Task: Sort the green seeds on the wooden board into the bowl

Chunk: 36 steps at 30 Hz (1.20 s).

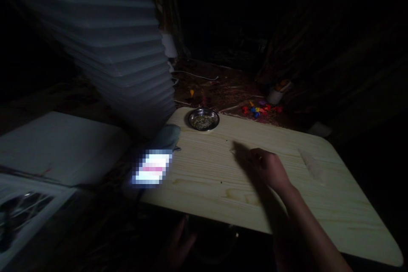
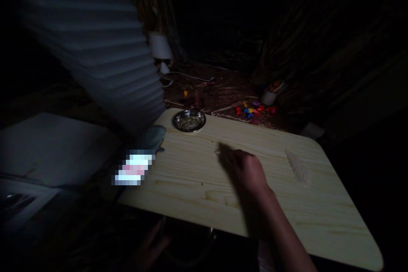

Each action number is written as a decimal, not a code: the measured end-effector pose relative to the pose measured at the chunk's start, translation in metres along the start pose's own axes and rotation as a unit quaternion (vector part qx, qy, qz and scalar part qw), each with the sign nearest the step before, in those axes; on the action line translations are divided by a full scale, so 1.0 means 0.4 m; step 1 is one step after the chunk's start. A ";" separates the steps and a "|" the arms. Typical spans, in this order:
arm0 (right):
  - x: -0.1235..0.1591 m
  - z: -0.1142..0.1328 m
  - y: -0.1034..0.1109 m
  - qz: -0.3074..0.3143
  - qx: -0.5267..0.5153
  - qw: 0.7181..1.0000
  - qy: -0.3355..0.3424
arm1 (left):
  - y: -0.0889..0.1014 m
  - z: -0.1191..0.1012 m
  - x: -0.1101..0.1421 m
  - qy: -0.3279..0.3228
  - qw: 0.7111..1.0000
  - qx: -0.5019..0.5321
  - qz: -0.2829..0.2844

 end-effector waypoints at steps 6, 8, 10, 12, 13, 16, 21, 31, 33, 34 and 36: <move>0.025 0.045 -0.030 0.070 0.003 0.997 0.041 | -0.003 0.146 -0.058 -0.045 0.999 0.021 -0.017; 0.048 0.059 -0.034 0.104 -0.032 0.992 0.062 | 0.011 0.170 -0.063 -0.048 0.998 0.036 -0.016; 0.058 0.074 -0.040 0.108 -0.054 0.991 0.060 | 0.023 0.181 -0.063 -0.035 0.998 0.056 -0.021; 0.060 0.093 -0.056 0.105 -0.062 0.991 0.054 | 0.029 0.179 -0.061 -0.026 0.997 0.065 -0.018; 0.061 0.104 -0.066 0.109 -0.066 0.991 0.052 | 0.030 0.176 -0.059 -0.023 0.997 0.066 -0.014; 0.080 0.136 -0.097 0.123 -0.080 0.988 0.056 | 0.029 0.163 -0.050 -0.006 0.999 0.048 -0.011; 0.128 0.163 -0.110 0.167 -0.122 0.976 0.076 | 0.034 0.161 -0.044 -0.005 0.999 -0.005 -0.032; 0.077 0.261 -0.201 0.120 -0.117 0.981 0.100 | 0.087 0.103 -0.005 -0.053 0.991 0.104 -0.060; 0.092 0.266 -0.193 0.147 -0.115 0.975 0.117 | 0.098 0.078 0.012 -0.064 0.990 0.116 -0.050; 0.096 0.257 -0.179 0.163 -0.120 0.972 0.122 | 0.102 0.069 0.018 -0.068 0.989 0.120 -0.049; 0.082 0.218 -0.133 0.175 -0.132 0.969 0.116 | 0.109 0.053 0.026 -0.076 0.988 0.125 -0.049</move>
Point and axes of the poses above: each hand's wrist, its own x-axis away from the middle knuckle, its own y-axis out of the back of the hand, z = x × y, the point moved 3 cm from there along -x, towards the middle knuckle, and after that the axes turned 5 degrees about -x, right-handed, at the moved point
